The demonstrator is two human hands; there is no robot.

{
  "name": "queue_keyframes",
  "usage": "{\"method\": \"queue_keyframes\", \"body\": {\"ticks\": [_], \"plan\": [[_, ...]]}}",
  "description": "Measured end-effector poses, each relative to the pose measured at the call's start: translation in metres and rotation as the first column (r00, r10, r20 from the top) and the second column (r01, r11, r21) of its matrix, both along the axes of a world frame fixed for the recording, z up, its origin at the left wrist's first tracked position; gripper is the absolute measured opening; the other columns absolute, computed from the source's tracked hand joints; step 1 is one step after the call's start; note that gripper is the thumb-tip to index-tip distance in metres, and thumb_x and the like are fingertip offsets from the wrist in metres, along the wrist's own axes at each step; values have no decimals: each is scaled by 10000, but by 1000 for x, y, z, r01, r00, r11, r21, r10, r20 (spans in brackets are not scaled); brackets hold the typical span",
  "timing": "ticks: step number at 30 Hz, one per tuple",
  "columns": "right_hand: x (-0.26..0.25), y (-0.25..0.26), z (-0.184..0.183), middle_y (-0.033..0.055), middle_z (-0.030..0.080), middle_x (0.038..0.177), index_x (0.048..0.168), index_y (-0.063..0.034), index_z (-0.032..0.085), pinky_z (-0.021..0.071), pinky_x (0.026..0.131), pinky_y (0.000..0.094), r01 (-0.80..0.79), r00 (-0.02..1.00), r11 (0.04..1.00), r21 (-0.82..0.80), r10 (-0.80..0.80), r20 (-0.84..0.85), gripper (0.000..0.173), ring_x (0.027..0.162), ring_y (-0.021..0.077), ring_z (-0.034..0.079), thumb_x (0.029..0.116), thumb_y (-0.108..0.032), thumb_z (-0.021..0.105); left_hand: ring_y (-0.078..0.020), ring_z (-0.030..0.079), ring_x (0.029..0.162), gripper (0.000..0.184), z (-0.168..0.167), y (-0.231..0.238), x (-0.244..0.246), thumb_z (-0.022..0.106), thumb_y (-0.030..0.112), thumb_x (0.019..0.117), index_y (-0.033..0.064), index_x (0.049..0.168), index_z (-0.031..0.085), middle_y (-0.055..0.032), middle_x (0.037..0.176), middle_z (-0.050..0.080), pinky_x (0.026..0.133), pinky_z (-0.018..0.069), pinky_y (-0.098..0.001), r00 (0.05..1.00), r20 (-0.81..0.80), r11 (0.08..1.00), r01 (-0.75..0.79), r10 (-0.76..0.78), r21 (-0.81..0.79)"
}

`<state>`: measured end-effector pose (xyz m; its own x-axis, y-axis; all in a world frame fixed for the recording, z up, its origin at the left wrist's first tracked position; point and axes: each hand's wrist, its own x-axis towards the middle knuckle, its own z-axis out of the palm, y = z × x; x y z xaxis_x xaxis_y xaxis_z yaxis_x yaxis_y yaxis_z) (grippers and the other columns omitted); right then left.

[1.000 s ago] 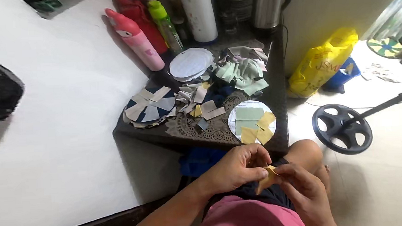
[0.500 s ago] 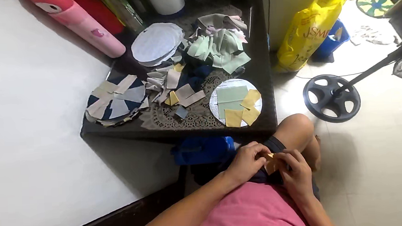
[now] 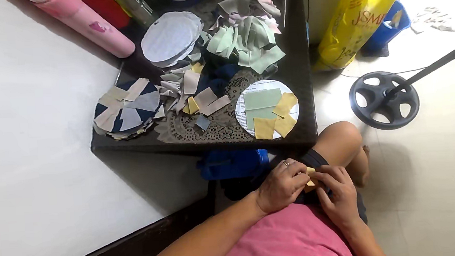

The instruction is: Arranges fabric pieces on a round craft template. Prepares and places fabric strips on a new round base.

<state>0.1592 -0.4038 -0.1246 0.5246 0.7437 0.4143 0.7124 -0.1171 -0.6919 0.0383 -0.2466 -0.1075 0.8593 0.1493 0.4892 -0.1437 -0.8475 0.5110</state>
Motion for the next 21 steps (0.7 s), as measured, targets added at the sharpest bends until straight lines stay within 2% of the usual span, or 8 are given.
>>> {"method": "queue_keyframes", "body": {"ticks": [4,6,8,10,13,16,19,21], "plan": [[1,1,-7,68,737,1015,952,-190,798,520,809,398,14,994,999,-39,-10,108,265,961,260,662,937,-212,535,-151,689,1069,115,23,-3,-8,614,30,904,9,908,727,-105,1044,746,963,545,-279,998,-56,893,4,-33,-450],[2,1,-4,68,731,1021,953,-187,792,522,829,410,-3,998,999,-48,6,60,265,975,260,660,928,-187,528,-58,694,935,89,49,-4,-11,615,-4,917,-30,977,676,-50,982,722,860,581,-229,985,-158,625,-83,-65,-776],[5,2,4,77,732,1029,973,-157,802,521,847,427,-24,999,998,-56,22,-45,309,995,261,662,900,-142,502,-38,679,788,102,71,0,-10,624,-23,929,24,1019,632,21,897,700,746,585,-225,965,-234,346,-182,-115,-920],[10,3,17,70,724,1068,1040,-114,790,506,910,350,-43,971,999,-11,39,-236,350,1047,188,643,946,-144,454,-71,710,754,101,86,4,-10,624,-31,943,29,1023,643,16,866,721,730,618,-254,950,-277,240,-238,-144,-941],[18,10,49,34,720,1157,1138,-67,758,505,966,263,-121,830,988,97,154,-537,382,1123,80,628,1042,-280,456,-65,712,762,84,94,8,-9,609,-7,971,22,1029,661,16,877,725,730,616,-241,944,-292,263,-245,-157,-933],[27,25,74,12,725,1194,1231,-42,713,531,964,268,-276,622,949,155,299,-724,380,1122,70,654,1017,-285,514,-54,707,783,113,96,14,-9,589,5,989,9,1051,682,15,908,729,738,611,-234,955,-246,306,-188,-165,-933],[34,44,86,-18,741,1049,1199,-47,704,574,855,236,-370,357,895,248,384,-852,269,956,51,691,971,-165,623,-30,699,824,147,100,24,-8,597,20,988,-3,1058,724,8,968,735,766,606,-216,970,-212,416,-145,-119,-898],[36,58,91,-27,739,937,1107,-65,723,583,778,214,-383,281,885,266,386,-879,174,840,33,691,943,-95,672,-24,699,848,160,102,35,-8,598,32,992,-9,1076,728,-8,990,738,788,602,-210,975,-206,493,-141,-79,-858]]}}
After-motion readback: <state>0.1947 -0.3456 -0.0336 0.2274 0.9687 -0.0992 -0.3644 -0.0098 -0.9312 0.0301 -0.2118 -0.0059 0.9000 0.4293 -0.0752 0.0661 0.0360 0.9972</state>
